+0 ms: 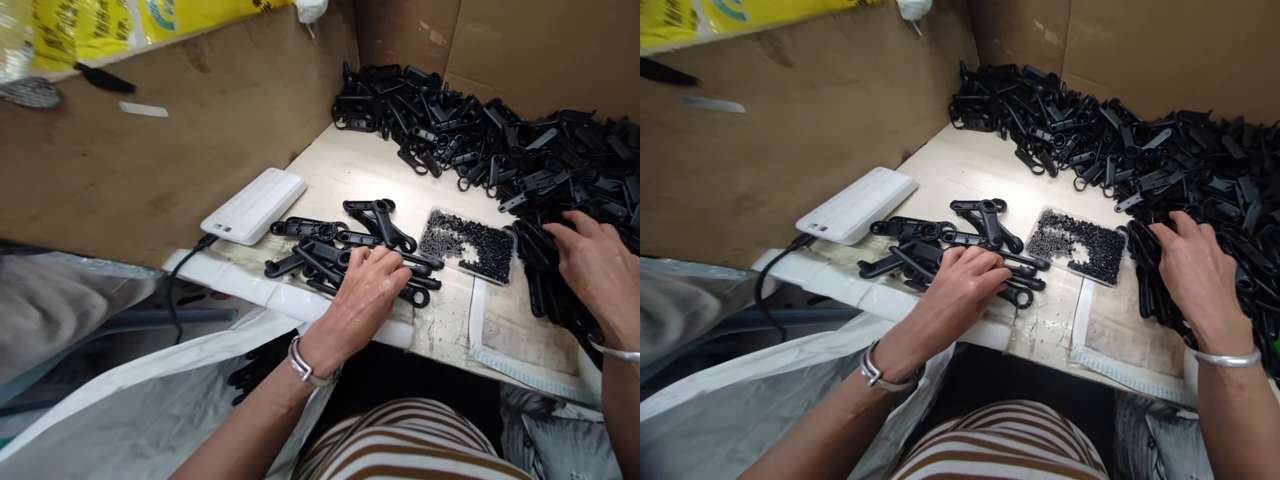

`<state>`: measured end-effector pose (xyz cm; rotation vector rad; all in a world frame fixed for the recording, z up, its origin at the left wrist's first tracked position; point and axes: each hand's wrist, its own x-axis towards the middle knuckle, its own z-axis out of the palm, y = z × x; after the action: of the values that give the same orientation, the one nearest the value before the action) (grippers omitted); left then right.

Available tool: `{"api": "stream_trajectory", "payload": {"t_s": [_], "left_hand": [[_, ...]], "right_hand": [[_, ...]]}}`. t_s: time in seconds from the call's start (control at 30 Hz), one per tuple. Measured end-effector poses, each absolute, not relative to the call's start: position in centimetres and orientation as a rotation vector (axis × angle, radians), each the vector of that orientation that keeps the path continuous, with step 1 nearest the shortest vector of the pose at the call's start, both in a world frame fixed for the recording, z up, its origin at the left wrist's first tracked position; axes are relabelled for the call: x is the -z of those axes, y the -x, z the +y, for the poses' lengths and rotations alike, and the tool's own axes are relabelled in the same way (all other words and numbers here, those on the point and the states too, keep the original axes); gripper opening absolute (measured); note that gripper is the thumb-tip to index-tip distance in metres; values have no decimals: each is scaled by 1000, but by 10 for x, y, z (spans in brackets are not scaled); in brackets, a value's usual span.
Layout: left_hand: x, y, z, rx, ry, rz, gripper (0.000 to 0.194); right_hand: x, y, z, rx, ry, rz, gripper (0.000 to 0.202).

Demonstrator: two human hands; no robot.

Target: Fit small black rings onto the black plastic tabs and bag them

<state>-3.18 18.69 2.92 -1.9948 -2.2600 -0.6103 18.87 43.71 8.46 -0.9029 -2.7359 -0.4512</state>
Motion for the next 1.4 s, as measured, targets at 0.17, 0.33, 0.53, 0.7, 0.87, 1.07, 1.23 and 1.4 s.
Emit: {"api": "stream_trajectory", "payload": {"t_s": [0.17,0.33,0.53,0.7,0.87,1.07,1.23,1.4], "left_hand": [[-27,31,187,617,2027,-2293,13],[-27,31,187,676,2071,-2331,10],[-29,33,184,769,2268,-2429,13],[-29,31,184,857,2346,-2379,11],[-27,33,181,842,2100,-2345,11],[-24,36,177,862,2070,-2349,15],[-31,30,177,963,2317,-2333,12],[-30,26,177,917,2331,-2268,12]], "right_hand": [[-78,-171,386,-52,502,-2788,24],[-48,-141,329,-371,333,-3031,18],[-42,-145,328,-558,313,-3104,14],[-48,-138,345,-500,385,-2946,22],[-41,-111,342,-65,429,-2933,15],[-42,-116,337,-54,379,-2976,8],[-41,-140,338,-80,376,-2976,10],[-33,-153,334,-168,431,-2903,7]]}}
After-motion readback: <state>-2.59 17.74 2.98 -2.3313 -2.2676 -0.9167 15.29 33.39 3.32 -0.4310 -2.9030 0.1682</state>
